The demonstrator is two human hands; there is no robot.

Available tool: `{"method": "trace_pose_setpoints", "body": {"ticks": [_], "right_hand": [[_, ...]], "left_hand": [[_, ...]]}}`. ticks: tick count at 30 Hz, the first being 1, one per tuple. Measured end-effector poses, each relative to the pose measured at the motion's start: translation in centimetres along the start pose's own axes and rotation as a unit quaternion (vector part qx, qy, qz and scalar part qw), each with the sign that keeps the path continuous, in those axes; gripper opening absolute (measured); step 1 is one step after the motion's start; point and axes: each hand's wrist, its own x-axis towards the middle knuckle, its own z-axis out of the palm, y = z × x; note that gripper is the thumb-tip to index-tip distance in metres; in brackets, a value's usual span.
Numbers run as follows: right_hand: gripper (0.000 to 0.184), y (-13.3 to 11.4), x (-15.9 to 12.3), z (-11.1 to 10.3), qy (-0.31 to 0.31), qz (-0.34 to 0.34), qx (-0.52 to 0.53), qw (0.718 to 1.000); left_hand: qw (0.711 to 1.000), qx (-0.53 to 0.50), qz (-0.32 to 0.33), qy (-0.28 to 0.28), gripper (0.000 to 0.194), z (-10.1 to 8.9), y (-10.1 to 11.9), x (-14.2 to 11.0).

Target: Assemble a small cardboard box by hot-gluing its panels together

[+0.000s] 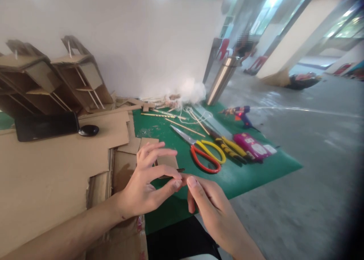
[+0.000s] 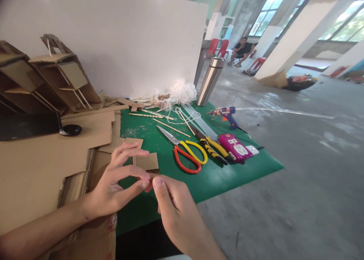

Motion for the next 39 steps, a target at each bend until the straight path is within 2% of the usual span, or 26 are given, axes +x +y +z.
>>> {"method": "trace_pose_setpoints", "body": {"ticks": [6, 12, 15, 19, 24, 28, 35, 39], "right_hand": [[0.05, 0.04, 0.13, 0.02, 0.002, 0.0, 0.014, 1.0], [0.036, 0.33, 0.14, 0.08, 0.062, -0.013, 0.054, 0.997], [0.033, 0.25, 0.13, 0.23, 0.066, -0.018, 0.053, 0.996], [0.034, -0.11, 0.43, 0.59, 0.055, 0.0, 0.031, 0.998], [0.035, -0.34, 0.94, 0.68, 0.055, -0.028, 0.035, 0.997], [0.034, 0.09, 0.88, 0.52, 0.077, -0.034, 0.047, 0.995], [0.035, 0.53, 0.83, 0.46, 0.102, -0.006, 0.062, 0.993], [0.034, -0.03, 0.91, 0.53, 0.086, -0.04, 0.04, 0.995]], "left_hand": [[1.0, -0.01, 0.01, -0.01, 0.01, -0.07, -0.03, -0.09], [1.0, -0.004, 0.006, -0.005, 0.009, 0.07, -0.06, -0.2], [1.0, 0.004, 0.007, -0.007, 0.008, 0.16, -0.08, -0.18], [1.0, 0.019, 0.019, 0.0, 0.008, 0.32, -0.24, -0.22], [1.0, 0.013, 0.012, 0.009, 0.009, 0.4, -0.44, -0.3], [1.0, 0.007, 0.006, 0.002, 0.015, 0.35, -0.48, -0.29], [1.0, 0.024, -0.004, 0.003, 0.01, 0.39, -0.39, -0.21], [0.999, 0.035, -0.002, -0.003, 0.008, 0.42, -0.48, -0.3]]}}
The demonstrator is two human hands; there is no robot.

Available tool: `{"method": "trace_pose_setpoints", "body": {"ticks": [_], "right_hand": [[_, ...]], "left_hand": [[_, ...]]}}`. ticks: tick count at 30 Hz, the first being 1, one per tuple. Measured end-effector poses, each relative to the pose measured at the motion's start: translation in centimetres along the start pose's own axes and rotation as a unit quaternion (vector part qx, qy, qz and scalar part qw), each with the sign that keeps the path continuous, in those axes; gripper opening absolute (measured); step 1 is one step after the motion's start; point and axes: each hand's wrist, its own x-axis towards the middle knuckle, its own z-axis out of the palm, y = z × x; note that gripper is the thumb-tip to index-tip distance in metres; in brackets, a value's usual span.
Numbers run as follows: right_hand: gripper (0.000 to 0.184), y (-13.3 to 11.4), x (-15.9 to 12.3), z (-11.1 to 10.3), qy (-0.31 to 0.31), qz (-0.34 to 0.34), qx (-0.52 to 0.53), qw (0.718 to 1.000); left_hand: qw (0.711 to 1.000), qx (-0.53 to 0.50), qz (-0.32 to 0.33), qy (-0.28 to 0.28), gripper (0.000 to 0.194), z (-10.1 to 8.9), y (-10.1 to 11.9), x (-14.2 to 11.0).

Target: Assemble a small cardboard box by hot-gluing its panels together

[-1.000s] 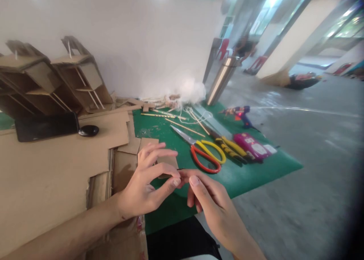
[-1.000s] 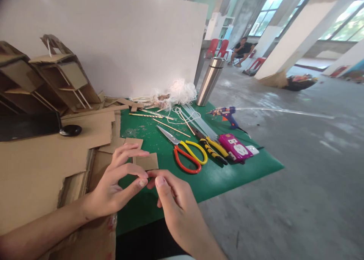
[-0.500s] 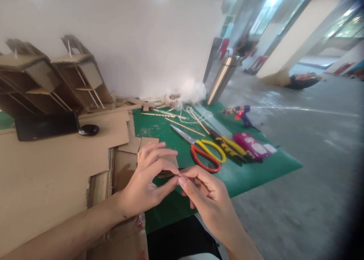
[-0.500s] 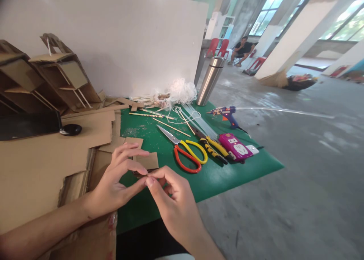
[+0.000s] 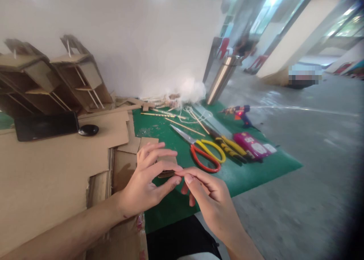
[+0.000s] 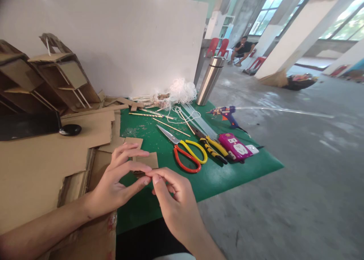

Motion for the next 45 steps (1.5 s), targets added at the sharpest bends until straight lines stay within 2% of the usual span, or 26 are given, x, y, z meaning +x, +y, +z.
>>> {"method": "trace_pose_setpoints", "body": {"ticks": [3, 10, 14, 17, 25, 29, 40, 45], "right_hand": [[0.031, -0.4, 0.0, 0.2, -0.013, -0.027, -0.014, 0.999], [0.026, -0.2, -0.2, 0.7, 0.008, -0.026, -0.006, 1.0], [0.026, 0.3, 0.0, 0.5, 0.034, -0.006, 0.055, 0.998], [0.022, 0.7, 0.1, 0.3, 0.059, 0.001, 0.061, 0.996], [0.021, 1.2, 0.2, -0.1, 0.123, -0.043, 0.043, 0.991], [0.013, 1.4, 0.1, -0.4, 0.113, -0.068, 0.03, 0.991], [0.024, 1.3, -0.1, -0.3, 0.054, -0.112, 0.05, 0.991], [0.023, 1.2, 0.1, 0.2, 0.068, -0.143, -0.009, 0.987]], "left_hand": [[1.0, 0.003, 0.005, 0.004, 0.009, 0.1, -0.1, -0.1], [0.999, 0.007, 0.026, 0.02, 0.01, 0.1, 0.0, -0.1], [1.0, 0.003, 0.021, 0.014, 0.013, 0.1, 0.0, -0.1], [1.0, 0.001, 0.012, 0.017, 0.011, 0.0, -0.1, -0.1], [1.0, -0.016, -0.016, 0.003, 0.01, -0.2, 0.3, 0.0], [1.0, -0.02, -0.018, -0.002, 0.01, -0.2, 0.4, 0.0], [0.999, -0.03, 0.018, -0.024, 0.016, -0.2, 0.3, -0.1], [0.999, -0.03, 0.029, -0.032, 0.02, -0.3, 0.2, -0.1]]}}
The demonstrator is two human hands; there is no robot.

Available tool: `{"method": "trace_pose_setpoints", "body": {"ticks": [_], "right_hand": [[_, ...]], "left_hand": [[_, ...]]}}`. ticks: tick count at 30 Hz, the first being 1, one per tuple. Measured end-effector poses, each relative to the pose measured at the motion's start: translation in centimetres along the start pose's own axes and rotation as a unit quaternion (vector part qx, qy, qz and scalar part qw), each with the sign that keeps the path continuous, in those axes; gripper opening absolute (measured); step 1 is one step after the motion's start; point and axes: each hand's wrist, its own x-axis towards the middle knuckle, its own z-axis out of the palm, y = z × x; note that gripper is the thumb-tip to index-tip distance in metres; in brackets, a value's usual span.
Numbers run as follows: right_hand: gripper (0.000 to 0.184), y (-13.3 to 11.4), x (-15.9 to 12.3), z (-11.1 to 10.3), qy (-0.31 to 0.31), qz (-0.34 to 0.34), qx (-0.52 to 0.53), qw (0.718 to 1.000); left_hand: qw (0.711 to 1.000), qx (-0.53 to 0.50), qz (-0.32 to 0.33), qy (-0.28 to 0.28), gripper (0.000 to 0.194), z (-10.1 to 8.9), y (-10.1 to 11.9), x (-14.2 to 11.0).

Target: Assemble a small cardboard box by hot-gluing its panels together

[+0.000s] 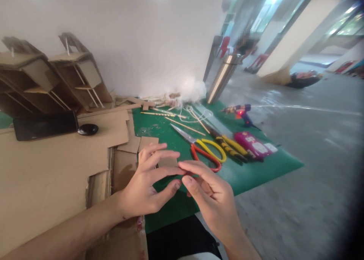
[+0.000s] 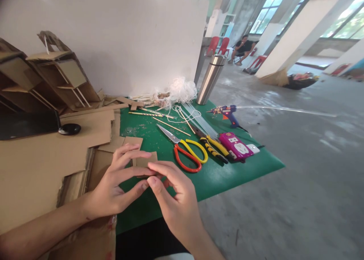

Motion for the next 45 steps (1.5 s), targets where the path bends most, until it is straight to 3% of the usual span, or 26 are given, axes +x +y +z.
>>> {"method": "trace_pose_setpoints", "body": {"ticks": [7, 10, 15, 21, 30, 35, 42, 45], "right_hand": [[0.017, 0.4, 0.0, 0.6, 0.049, -0.077, -0.047, 0.995], [0.013, 0.4, 0.0, 0.5, 0.057, -0.053, -0.029, 0.997], [0.025, 0.7, 0.1, 0.1, 0.055, 0.039, 0.084, 0.994], [0.03, 1.0, 0.0, -0.3, 0.045, 0.096, 0.163, 0.981], [0.026, 1.0, 0.1, -0.8, 0.032, 0.112, 0.138, 0.984], [0.023, 0.9, 0.0, -0.7, 0.053, 0.126, 0.082, 0.987], [0.026, 0.7, 0.4, -0.6, 0.099, 0.102, 0.125, 0.982], [0.018, 0.7, 0.3, -0.7, 0.101, 0.093, 0.106, 0.985]], "left_hand": [[1.0, 0.005, -0.004, -0.014, 0.025, 0.0, 0.1, -0.1], [1.0, 0.004, -0.011, -0.012, 0.024, -0.1, 0.0, 0.0], [1.0, -0.008, -0.024, -0.005, 0.022, -0.1, 0.0, -0.1], [1.0, -0.011, -0.025, -0.004, 0.022, 0.0, 0.0, -0.1], [1.0, 0.0, -0.029, 0.003, 0.021, -0.1, -0.1, 0.0], [0.999, -0.001, -0.038, 0.002, 0.022, -0.2, 0.0, 0.1], [0.999, -0.009, -0.042, -0.003, 0.026, -0.2, 0.0, 0.0], [0.999, -0.012, -0.041, -0.005, 0.028, -0.2, 0.0, -0.1]]}}
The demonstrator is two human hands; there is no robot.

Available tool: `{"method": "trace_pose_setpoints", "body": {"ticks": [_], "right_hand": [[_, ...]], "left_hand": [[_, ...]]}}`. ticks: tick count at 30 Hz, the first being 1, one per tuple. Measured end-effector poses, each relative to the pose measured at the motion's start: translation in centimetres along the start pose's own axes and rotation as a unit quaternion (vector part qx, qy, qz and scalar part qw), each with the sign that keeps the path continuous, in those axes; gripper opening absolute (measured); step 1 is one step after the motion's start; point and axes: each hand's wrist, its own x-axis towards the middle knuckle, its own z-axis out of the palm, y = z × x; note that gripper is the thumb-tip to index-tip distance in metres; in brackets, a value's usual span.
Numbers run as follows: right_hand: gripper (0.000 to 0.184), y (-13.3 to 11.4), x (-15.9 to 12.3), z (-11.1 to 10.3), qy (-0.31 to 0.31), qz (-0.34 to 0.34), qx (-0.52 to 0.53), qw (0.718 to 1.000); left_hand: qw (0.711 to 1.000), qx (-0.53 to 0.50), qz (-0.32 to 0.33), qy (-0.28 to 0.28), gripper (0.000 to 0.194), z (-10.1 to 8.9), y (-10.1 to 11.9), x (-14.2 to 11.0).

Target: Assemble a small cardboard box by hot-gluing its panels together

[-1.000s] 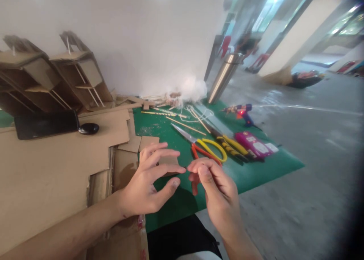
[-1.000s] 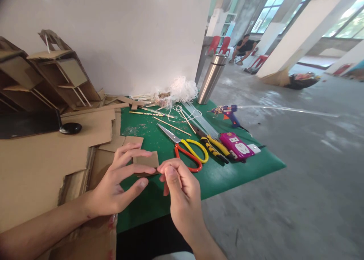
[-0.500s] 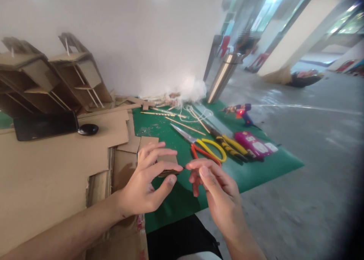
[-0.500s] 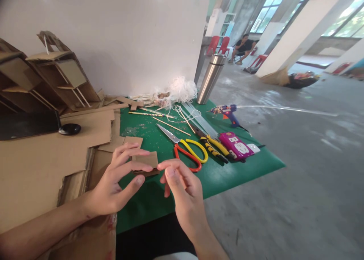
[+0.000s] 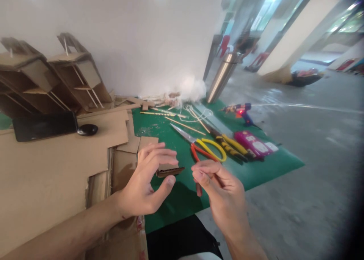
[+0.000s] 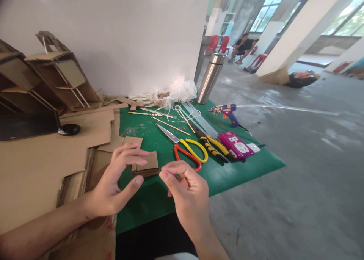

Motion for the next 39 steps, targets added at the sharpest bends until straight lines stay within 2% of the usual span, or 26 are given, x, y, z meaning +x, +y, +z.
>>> {"method": "trace_pose_setpoints", "body": {"ticks": [4, 17, 24, 28, 33, 39], "right_hand": [[0.019, 0.4, -0.2, -0.3, -0.013, 0.001, -0.025, 1.0], [0.035, -0.1, -0.4, 0.5, -0.103, 0.1, 0.079, 0.987], [0.033, -0.3, -0.2, 0.9, -0.101, 0.148, 0.055, 0.982], [0.032, -0.2, -0.3, 0.8, -0.103, 0.136, 0.065, 0.983], [0.026, 0.3, -0.5, 0.4, -0.127, 0.125, 0.085, 0.98], [0.03, 0.3, -0.5, 0.4, -0.137, 0.154, 0.13, 0.97]], "left_hand": [[1.0, -0.008, 0.006, -0.001, 0.034, 0.0, 0.0, 0.0], [0.999, 0.004, 0.046, -0.021, 0.042, -0.1, 0.0, 0.0], [0.992, 0.094, 0.084, 0.005, 0.041, 0.1, -0.1, 0.1], [0.99, 0.101, 0.098, 0.016, 0.041, 0.1, -0.1, 0.0], [0.995, 0.064, 0.081, 0.016, 0.041, 0.0, -0.2, 0.1], [0.999, 0.043, 0.029, 0.009, 0.034, 0.0, -0.4, 0.2]]}}
